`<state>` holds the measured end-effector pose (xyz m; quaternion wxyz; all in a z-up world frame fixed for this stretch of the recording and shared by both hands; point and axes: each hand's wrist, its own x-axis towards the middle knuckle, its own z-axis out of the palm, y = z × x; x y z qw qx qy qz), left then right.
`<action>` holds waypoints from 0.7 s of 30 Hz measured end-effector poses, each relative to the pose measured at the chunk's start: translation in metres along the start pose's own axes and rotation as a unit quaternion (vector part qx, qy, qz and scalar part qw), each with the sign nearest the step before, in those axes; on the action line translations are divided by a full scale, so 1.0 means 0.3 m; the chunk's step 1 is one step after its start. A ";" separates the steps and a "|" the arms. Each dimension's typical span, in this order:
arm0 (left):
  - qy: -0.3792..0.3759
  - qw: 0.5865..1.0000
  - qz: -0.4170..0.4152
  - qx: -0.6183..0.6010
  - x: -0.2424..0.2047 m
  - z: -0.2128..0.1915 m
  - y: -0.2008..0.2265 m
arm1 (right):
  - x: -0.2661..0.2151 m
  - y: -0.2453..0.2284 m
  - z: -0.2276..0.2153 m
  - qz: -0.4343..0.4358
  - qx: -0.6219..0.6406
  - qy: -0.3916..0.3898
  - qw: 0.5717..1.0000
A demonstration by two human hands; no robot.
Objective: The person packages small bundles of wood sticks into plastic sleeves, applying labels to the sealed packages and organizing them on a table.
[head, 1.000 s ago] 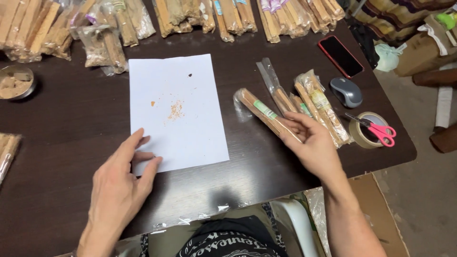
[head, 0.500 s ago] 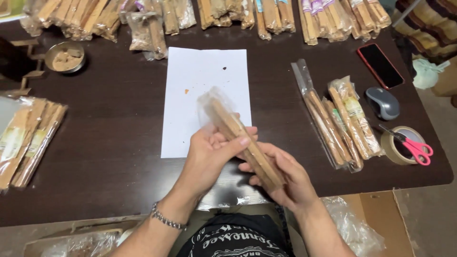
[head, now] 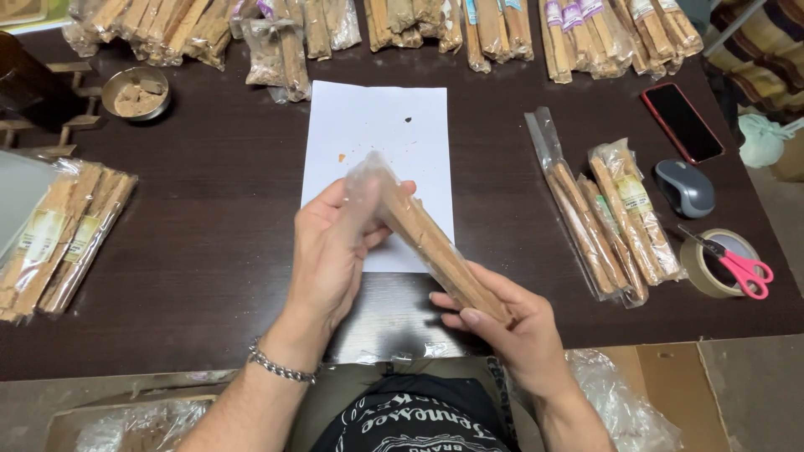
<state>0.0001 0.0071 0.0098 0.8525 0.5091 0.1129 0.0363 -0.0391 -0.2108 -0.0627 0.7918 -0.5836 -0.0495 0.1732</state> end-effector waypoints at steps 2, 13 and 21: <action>0.008 0.998 -0.025 -0.062 -0.019 0.010 0.002 | -0.004 -0.001 0.003 -0.180 -0.199 -0.028 0.963; -0.108 0.959 0.079 -0.250 0.091 -0.193 -0.043 | 0.002 0.055 -0.070 -0.468 -0.390 -0.046 0.792; -0.076 0.953 0.116 -0.270 0.135 -0.195 0.045 | 0.016 0.022 -0.101 -0.455 -0.407 -0.040 0.791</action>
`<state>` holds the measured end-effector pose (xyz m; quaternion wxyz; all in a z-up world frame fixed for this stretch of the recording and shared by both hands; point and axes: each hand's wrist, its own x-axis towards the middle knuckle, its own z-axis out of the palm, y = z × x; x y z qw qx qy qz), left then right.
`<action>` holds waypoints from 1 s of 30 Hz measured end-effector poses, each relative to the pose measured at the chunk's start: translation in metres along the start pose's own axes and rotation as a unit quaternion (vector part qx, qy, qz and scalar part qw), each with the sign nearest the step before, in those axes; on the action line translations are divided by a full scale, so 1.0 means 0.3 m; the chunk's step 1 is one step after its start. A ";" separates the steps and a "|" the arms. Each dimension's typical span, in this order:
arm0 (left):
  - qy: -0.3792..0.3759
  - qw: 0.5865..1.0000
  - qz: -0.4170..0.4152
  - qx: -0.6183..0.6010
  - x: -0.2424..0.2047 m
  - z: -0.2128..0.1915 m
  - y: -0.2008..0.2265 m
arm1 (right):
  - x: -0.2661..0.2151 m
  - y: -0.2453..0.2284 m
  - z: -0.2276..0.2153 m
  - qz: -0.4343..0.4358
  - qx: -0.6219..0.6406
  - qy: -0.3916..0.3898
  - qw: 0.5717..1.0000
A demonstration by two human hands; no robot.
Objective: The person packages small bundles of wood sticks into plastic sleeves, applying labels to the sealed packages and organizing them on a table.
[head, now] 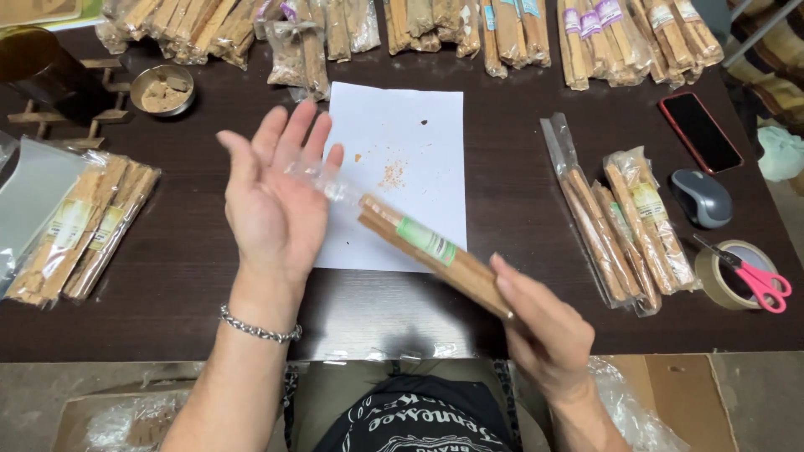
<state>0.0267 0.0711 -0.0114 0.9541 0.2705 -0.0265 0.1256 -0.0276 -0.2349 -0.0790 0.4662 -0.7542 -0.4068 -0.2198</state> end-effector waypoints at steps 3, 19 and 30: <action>0.171 0.984 -0.047 0.004 -0.066 0.027 -0.067 | 0.086 -0.024 -0.008 -0.011 -0.082 0.006 0.997; 0.194 0.946 -0.248 0.076 -0.173 0.161 -0.163 | 0.063 -0.124 0.065 0.468 0.413 -0.121 0.771; 0.171 0.955 -0.222 0.093 -0.201 0.155 -0.194 | -0.027 -0.137 0.128 0.560 0.393 -0.091 0.724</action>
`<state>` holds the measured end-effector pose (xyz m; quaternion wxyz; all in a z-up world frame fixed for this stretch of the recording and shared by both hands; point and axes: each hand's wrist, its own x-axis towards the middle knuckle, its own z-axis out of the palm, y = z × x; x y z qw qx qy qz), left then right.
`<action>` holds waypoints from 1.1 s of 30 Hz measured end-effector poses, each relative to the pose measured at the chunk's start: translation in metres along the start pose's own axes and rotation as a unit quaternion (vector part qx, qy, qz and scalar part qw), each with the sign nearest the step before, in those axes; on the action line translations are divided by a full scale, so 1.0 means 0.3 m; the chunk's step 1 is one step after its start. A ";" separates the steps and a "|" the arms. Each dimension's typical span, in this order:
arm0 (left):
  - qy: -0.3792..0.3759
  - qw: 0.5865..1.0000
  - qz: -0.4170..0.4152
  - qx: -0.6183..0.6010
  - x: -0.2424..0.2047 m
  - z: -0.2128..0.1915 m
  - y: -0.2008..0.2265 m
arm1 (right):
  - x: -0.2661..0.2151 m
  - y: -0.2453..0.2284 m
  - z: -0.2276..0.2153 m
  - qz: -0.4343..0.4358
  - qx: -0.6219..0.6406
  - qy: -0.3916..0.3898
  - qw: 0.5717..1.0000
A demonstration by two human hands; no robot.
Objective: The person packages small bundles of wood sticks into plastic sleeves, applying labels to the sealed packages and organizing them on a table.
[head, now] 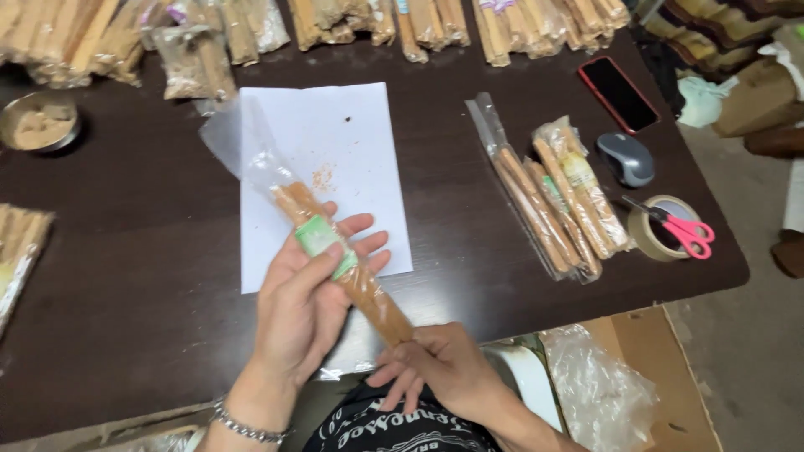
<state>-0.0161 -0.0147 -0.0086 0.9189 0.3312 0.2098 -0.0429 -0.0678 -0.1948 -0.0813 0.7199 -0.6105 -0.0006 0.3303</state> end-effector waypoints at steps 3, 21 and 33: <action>-0.044 0.999 0.008 -0.018 0.010 -0.030 -0.031 | -0.003 0.003 -0.001 -0.036 -0.061 0.009 0.997; -0.101 0.992 -0.042 0.064 0.008 -0.036 -0.030 | 0.038 -0.045 0.020 -0.103 -0.042 -0.001 0.994; -0.075 0.985 -0.092 0.123 0.043 -0.068 0.026 | 0.083 -0.118 0.006 -0.043 -0.051 -0.136 0.988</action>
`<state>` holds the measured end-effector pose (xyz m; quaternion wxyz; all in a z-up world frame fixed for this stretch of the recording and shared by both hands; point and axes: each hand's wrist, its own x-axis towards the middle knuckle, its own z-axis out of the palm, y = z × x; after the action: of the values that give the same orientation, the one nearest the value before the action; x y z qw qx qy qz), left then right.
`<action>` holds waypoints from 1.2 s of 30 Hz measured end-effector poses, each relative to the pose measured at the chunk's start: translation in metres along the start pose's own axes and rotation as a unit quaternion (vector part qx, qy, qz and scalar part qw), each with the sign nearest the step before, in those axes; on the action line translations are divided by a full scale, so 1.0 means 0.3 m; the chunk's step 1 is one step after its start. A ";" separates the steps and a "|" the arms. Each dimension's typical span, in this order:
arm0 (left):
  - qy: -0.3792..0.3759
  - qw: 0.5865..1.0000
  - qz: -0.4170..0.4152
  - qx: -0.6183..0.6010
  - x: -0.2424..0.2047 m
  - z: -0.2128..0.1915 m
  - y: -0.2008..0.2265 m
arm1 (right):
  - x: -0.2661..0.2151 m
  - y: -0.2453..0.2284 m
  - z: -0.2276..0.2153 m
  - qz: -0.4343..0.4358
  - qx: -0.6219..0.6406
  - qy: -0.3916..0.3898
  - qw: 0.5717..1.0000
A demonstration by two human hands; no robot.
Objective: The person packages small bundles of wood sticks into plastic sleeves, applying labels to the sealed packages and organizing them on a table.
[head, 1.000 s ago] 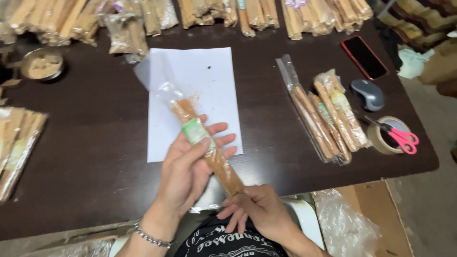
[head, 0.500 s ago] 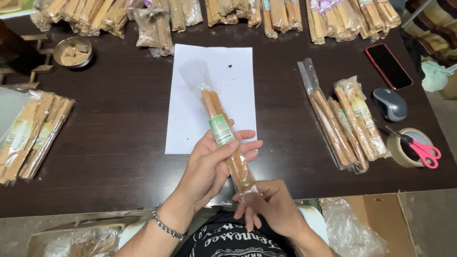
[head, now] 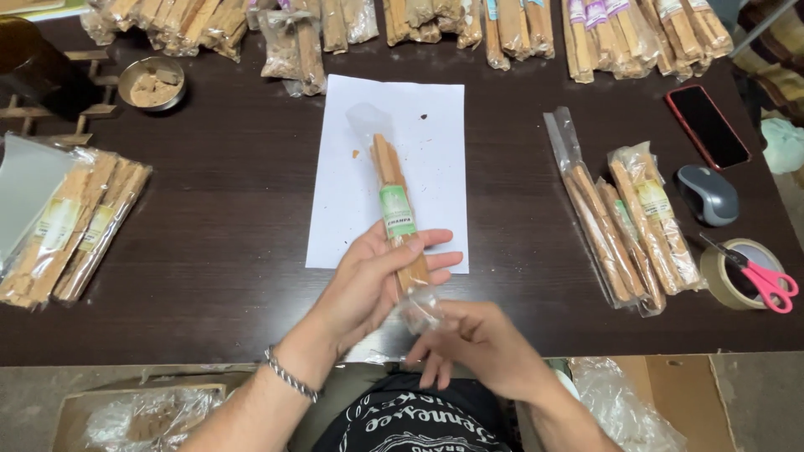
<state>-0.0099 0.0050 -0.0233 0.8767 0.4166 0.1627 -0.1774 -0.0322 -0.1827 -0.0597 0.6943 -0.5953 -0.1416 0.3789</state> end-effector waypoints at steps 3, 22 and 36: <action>-0.022 0.999 -0.010 -0.025 0.047 -0.037 0.020 | -0.011 -0.036 -0.033 -0.010 -0.046 0.068 0.997; 0.191 0.982 -0.005 0.002 -0.173 -0.109 -0.092 | 0.032 -0.016 0.037 -0.049 0.195 0.002 0.980; 0.151 0.984 0.062 0.076 -0.166 -0.144 -0.140 | 0.111 -0.016 0.055 -0.025 0.139 -0.129 0.982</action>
<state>-0.0786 0.0230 -0.0560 0.8169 0.5137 0.2532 -0.0693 -0.0188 -0.1479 -0.0594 0.7553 -0.4356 -0.1908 0.4510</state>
